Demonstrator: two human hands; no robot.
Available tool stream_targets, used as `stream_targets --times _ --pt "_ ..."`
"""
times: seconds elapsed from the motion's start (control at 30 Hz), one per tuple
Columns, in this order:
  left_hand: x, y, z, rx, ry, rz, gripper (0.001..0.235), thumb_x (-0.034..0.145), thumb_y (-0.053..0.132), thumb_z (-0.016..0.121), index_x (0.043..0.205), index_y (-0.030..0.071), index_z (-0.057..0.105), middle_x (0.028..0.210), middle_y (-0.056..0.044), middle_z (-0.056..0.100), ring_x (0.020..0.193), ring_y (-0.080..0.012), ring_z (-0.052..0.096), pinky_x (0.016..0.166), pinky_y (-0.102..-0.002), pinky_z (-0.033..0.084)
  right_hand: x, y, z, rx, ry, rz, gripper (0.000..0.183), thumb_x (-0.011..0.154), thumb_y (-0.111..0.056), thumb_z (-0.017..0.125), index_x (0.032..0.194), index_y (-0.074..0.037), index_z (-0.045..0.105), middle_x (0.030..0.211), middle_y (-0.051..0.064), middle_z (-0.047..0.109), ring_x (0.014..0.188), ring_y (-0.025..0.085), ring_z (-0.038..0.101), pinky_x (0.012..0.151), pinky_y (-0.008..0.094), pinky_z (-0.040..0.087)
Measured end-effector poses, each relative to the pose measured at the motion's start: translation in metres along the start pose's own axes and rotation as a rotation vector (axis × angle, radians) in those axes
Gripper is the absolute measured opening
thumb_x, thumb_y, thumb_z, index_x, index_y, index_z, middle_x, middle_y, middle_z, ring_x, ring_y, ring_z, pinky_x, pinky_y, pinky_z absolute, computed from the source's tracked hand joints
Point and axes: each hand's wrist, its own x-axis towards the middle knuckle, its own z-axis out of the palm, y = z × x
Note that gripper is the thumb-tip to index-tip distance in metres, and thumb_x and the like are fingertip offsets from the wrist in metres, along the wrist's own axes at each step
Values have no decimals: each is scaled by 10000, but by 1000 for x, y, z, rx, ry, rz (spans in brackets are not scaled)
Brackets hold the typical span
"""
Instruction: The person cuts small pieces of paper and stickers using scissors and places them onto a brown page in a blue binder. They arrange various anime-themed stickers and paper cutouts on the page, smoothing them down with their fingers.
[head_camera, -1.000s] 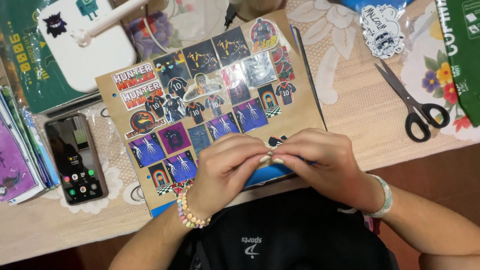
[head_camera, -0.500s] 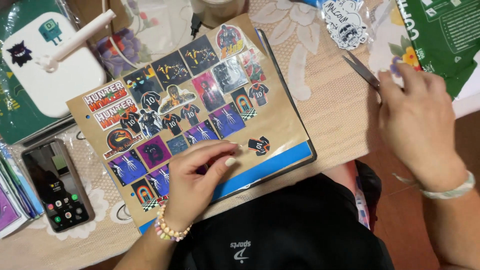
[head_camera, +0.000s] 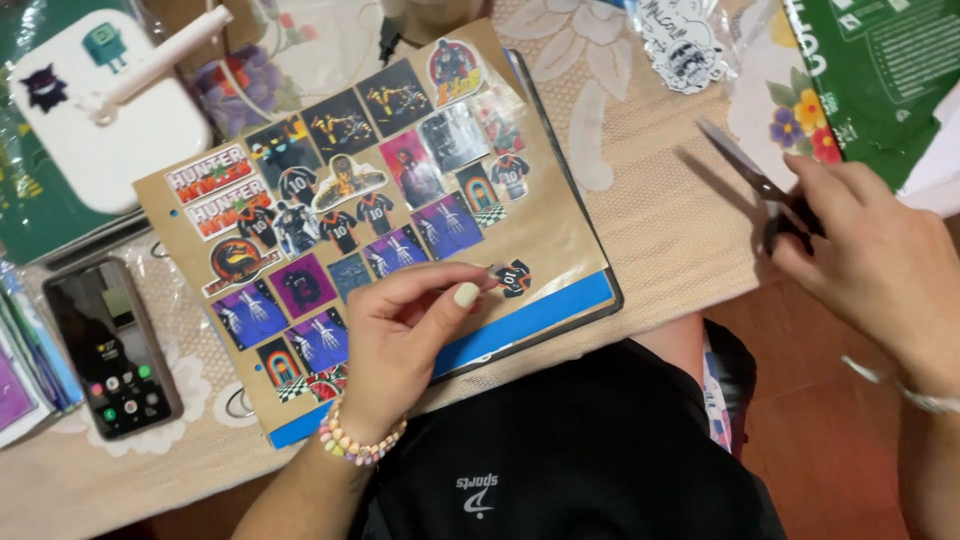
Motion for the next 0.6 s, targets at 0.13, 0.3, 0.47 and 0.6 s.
stream_targets --times 0.13,0.3,0.47,0.6 --pt "0 -8 13 -277 15 -85 168 890 61 722 1028 -34 736 1002 -191 770 909 -213 760 802 -262 662 -16 -31 -22 832 -45 -59 536 703 36 772 1226 60 659 1174 166 649 937 195 647 868 266 553" --pt "0 -4 28 -328 3 -28 164 920 70 701 1052 -24 724 1043 -187 760 976 -230 756 833 -255 647 -8 -101 -4 1047 -9 -318 649 469 -198 977 1030 -49 689 1000 78 704 846 129 689 751 220 559" --pt "-10 -12 30 -361 21 6 175 944 93 689 1083 -11 714 1050 -163 755 957 -197 743 797 -264 655 5 -135 -15 975 -36 -419 543 527 -303 957 957 -82 710 909 35 730 799 109 691 595 195 571" --pt "-18 -14 29 -392 14 33 170 961 79 668 1098 -21 685 1075 -181 737 992 -268 750 821 -299 652 8 -142 -6 992 -27 -411 511 557 -277 954 983 -95 737 889 24 744 792 114 695 658 219 551"
